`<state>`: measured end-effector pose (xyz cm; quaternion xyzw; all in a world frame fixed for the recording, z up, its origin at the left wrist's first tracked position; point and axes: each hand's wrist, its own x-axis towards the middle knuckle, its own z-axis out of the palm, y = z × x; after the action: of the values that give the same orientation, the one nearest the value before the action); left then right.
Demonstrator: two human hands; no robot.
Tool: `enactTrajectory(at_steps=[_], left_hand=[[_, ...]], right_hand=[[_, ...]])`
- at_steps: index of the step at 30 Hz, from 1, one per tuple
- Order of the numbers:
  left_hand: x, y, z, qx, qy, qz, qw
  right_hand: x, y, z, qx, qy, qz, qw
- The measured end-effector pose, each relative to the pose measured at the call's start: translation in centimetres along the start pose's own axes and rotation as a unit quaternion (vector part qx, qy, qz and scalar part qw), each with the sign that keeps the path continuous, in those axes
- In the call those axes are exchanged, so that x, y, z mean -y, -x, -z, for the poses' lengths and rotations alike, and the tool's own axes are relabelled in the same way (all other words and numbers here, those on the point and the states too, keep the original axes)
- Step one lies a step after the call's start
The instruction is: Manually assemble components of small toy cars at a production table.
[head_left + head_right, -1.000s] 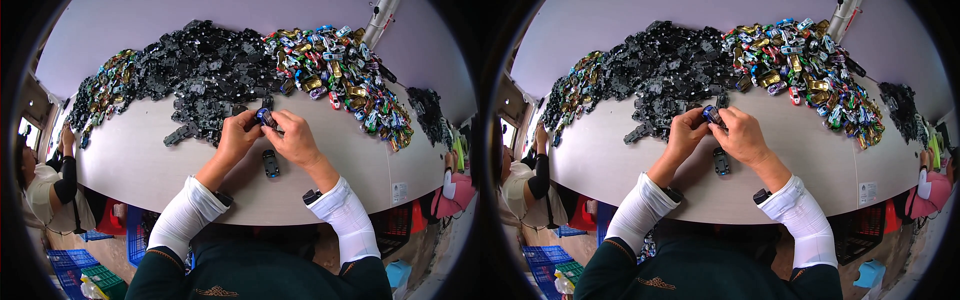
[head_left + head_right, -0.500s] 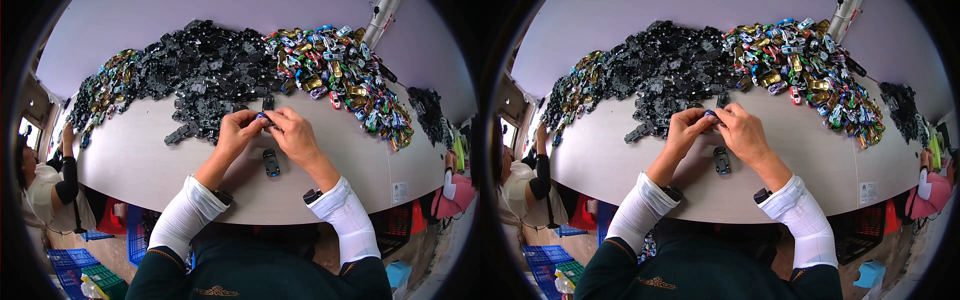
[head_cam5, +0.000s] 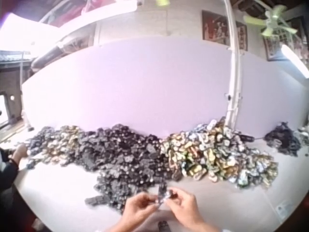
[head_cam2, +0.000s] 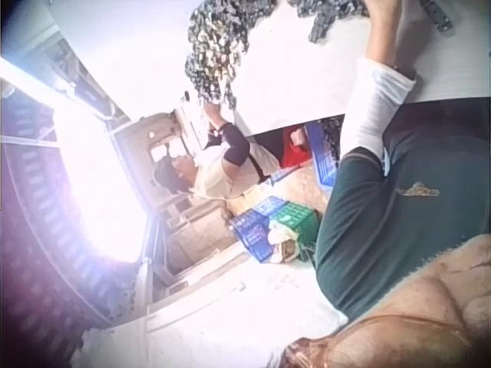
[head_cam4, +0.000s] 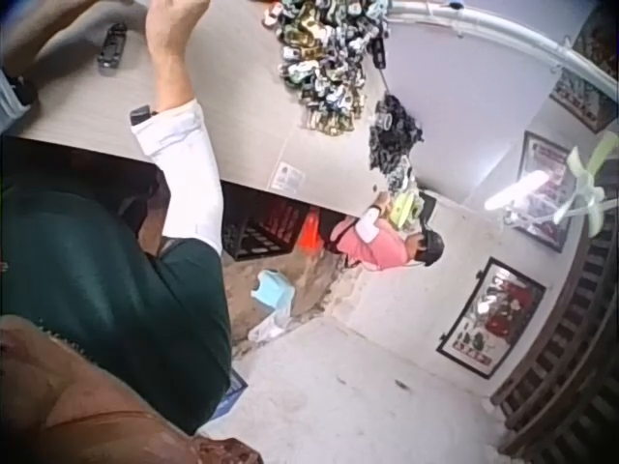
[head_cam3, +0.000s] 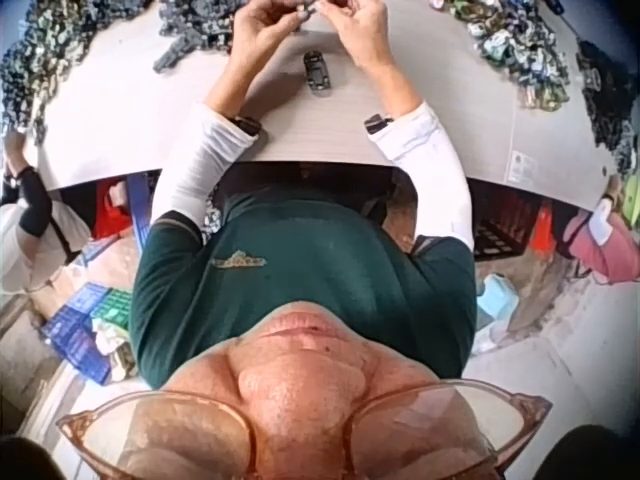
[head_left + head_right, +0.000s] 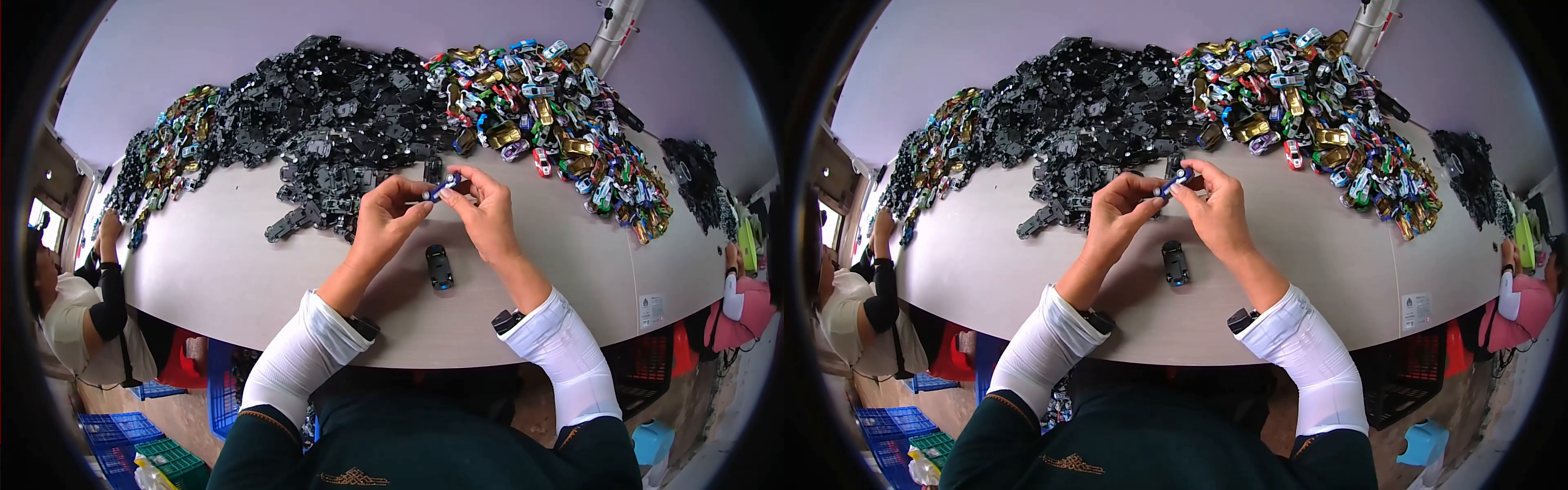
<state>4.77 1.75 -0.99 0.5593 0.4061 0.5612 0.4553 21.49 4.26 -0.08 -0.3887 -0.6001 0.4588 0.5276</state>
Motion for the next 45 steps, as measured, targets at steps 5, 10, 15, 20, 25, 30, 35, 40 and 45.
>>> enactTrajectory(at_steps=[5,10,15,20,25,30,35,40,45], left_hand=[[-0.4,0.0,-0.1,0.023,0.076,0.062,0.995],[-0.8,-0.1,-0.3,0.006,0.124,0.099,0.987],[0.0,-0.1,0.0,-0.004,0.245,0.115,0.963],[0.3,-0.1,-0.1,-0.015,0.261,0.101,0.960],[0.1,-0.1,-0.1,-0.037,0.266,0.091,0.959],[0.0,0.0,-0.4,-0.057,0.199,0.090,0.974],[0.0,0.1,-0.5,-0.069,0.164,0.071,0.982],[-0.1,0.2,-0.6,-0.068,0.120,0.047,0.989],[0.1,0.3,-0.4,-0.060,0.117,0.039,0.991]], right_hand=[[1.8,0.5,-0.1,0.060,0.142,0.060,0.986],[2.3,1.0,-0.8,0.048,0.130,0.084,0.987],[2.2,1.0,-0.9,0.040,0.101,0.066,0.992],[1.8,0.9,-1.2,0.030,0.096,0.116,0.988],[2.4,1.0,-1.3,0.031,0.091,0.088,0.991],[2.6,0.9,-1.4,0.030,0.137,0.106,0.984],[2.6,0.8,-1.6,0.027,0.137,0.124,0.982],[1.9,0.8,-1.3,0.025,0.132,0.124,0.983],[2.3,1.0,-1.5,0.027,0.157,0.145,0.977]])
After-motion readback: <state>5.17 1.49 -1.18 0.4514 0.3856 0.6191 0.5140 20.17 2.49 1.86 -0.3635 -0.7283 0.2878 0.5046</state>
